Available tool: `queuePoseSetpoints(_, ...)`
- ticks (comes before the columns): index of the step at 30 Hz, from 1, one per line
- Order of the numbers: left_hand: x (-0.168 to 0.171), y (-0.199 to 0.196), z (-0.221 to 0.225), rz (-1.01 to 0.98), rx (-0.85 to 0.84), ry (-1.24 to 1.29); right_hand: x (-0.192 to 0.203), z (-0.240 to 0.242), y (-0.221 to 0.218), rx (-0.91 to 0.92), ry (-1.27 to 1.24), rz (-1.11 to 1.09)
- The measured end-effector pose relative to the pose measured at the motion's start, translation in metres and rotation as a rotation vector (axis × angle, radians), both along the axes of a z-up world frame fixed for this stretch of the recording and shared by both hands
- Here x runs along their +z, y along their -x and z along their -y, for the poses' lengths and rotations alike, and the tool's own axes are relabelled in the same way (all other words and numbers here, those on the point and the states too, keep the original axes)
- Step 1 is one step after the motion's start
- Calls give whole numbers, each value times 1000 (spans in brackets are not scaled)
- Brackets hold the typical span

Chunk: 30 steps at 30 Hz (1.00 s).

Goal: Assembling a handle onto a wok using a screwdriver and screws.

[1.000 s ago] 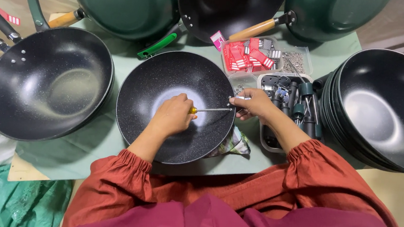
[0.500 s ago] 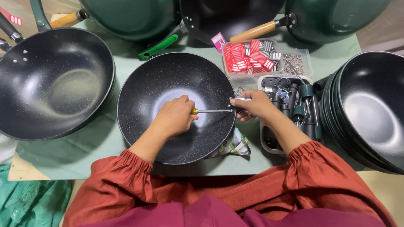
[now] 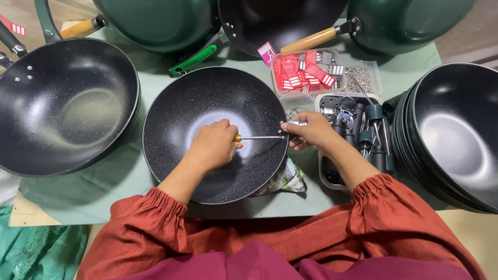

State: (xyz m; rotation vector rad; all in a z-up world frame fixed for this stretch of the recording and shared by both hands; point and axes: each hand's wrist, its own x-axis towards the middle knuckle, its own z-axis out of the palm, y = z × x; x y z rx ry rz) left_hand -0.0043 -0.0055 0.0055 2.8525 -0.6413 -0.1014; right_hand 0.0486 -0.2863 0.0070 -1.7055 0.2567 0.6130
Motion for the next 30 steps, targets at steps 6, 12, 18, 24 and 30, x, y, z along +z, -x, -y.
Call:
queuePoseSetpoints(6,-9,8,6,-4,42,-13,-2,0,0,0,4,14)
queuePoseSetpoints(12,9,10,8,-91,52,36,3,-1,1,25,35,42)
queuePoseSetpoints(18,-7,15,8,96,35,-58,7,0,3,30,67,39)
queuePoseSetpoints(24,-29,23,9,172,66,-57,20,2,5,55,136,69)
queuePoseSetpoints(30,-17,27,11,99,111,-6,34,-2,14,74,223,109)
